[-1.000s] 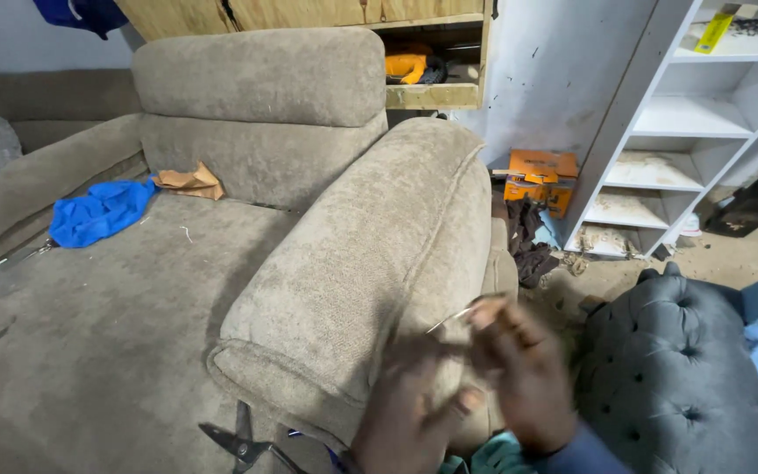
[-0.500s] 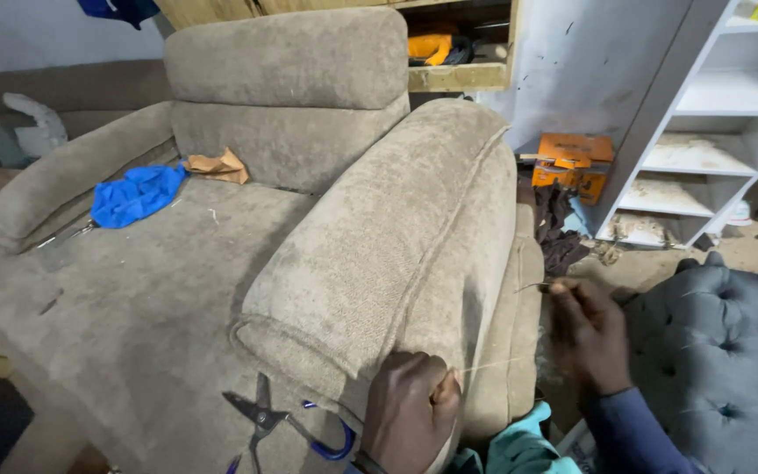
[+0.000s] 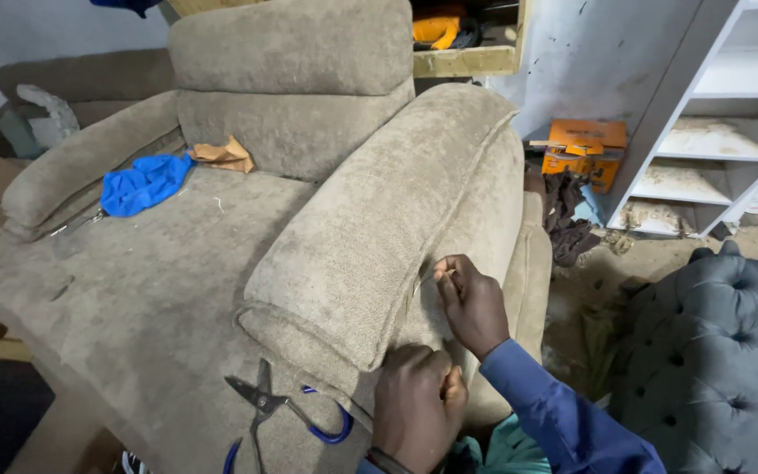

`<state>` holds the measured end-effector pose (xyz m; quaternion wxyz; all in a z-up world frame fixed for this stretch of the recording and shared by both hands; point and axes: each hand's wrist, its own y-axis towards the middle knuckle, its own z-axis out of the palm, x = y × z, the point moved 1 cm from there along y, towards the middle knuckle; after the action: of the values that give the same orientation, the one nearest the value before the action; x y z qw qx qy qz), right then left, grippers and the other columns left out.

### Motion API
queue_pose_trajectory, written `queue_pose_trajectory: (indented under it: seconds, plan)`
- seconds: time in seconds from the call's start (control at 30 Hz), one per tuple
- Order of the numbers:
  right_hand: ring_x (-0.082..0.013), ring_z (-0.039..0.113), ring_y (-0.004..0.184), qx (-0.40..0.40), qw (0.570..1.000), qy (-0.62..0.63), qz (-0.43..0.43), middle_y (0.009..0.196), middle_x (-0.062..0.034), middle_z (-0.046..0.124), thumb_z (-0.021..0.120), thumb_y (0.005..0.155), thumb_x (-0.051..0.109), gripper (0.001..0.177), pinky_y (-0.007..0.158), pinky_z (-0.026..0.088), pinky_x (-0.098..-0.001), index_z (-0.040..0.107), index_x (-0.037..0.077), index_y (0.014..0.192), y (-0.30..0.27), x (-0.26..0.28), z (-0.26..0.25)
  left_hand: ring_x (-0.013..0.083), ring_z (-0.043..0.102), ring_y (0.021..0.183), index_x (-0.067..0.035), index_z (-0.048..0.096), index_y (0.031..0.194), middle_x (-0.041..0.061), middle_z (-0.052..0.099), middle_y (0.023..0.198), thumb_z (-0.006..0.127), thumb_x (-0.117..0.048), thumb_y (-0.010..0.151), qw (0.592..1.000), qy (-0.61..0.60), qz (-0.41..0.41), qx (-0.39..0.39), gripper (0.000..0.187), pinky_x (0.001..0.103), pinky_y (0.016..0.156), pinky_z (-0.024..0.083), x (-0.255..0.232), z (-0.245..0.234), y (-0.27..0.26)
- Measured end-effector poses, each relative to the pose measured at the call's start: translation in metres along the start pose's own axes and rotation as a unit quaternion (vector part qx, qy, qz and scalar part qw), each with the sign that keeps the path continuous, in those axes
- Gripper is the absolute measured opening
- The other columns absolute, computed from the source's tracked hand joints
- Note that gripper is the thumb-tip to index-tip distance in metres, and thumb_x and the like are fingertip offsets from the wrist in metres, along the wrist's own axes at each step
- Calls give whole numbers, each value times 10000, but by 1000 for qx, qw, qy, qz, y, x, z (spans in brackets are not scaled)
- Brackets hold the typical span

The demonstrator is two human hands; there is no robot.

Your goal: Hand-sewing the fabric seam on an armchair armrest using a needle and thread

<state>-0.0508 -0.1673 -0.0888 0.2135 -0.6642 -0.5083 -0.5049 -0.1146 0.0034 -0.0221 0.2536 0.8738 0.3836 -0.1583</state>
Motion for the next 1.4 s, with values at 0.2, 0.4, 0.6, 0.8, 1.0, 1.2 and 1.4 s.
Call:
queue_pose_trajectory:
  seconds: [0.2,0.4,0.6,0.8,1.0,1.2,1.4]
  plan:
    - [-234,542,489,-46,999,-27,4,618,-7,597,576,1182,454,252,579,379,-445,668,220,1169,-3,-2,13,445,611,882,-39,603,773,189,628,809,678,-158,921,1000,-19,18,6,204,591,781,436,-4,-4,-5]
    - [-216,542,450,-72,996,-50,-10,557,8,536,546,1198,461,289,521,385,-441,691,211,1215,-4,-5,17,443,594,853,-57,537,757,184,593,786,684,-149,922,999,-34,29,-13,239,579,761,420,-6,-7,-3]
    - [-305,759,689,-34,998,-48,32,775,-36,789,625,1135,467,278,649,493,-491,752,220,1121,9,-25,20,447,591,849,-35,559,763,201,602,780,692,-152,934,999,-31,36,-16,246,601,740,417,-11,-13,-1]
    - [-249,739,832,107,990,-38,81,933,-12,840,695,1096,263,139,764,497,-457,789,225,1002,23,-35,22,368,727,1023,-108,802,1048,129,741,1022,705,-265,1045,986,-158,42,37,185,513,807,561,-37,-45,17]
    - [-308,828,1085,73,987,-48,139,1129,-18,909,678,1062,360,207,901,571,-480,856,254,1061,21,-26,21,390,712,1253,-57,830,1228,163,781,1369,817,-216,1020,983,33,58,-173,262,566,1130,521,-3,-64,44]
    - [-256,844,1094,64,988,-20,136,1224,15,916,683,1054,277,135,896,602,-448,791,200,1030,26,-30,20,482,213,1751,-283,592,1643,181,269,1916,1080,-421,682,974,207,-76,-47,1086,785,1329,185,47,-52,55]
    - [-231,845,676,106,967,13,232,881,-55,864,759,1079,249,110,746,652,-419,701,161,1049,33,-7,3,479,301,1737,-278,662,1635,125,358,1902,906,-167,767,980,184,-57,-59,909,728,1315,285,52,-55,55]
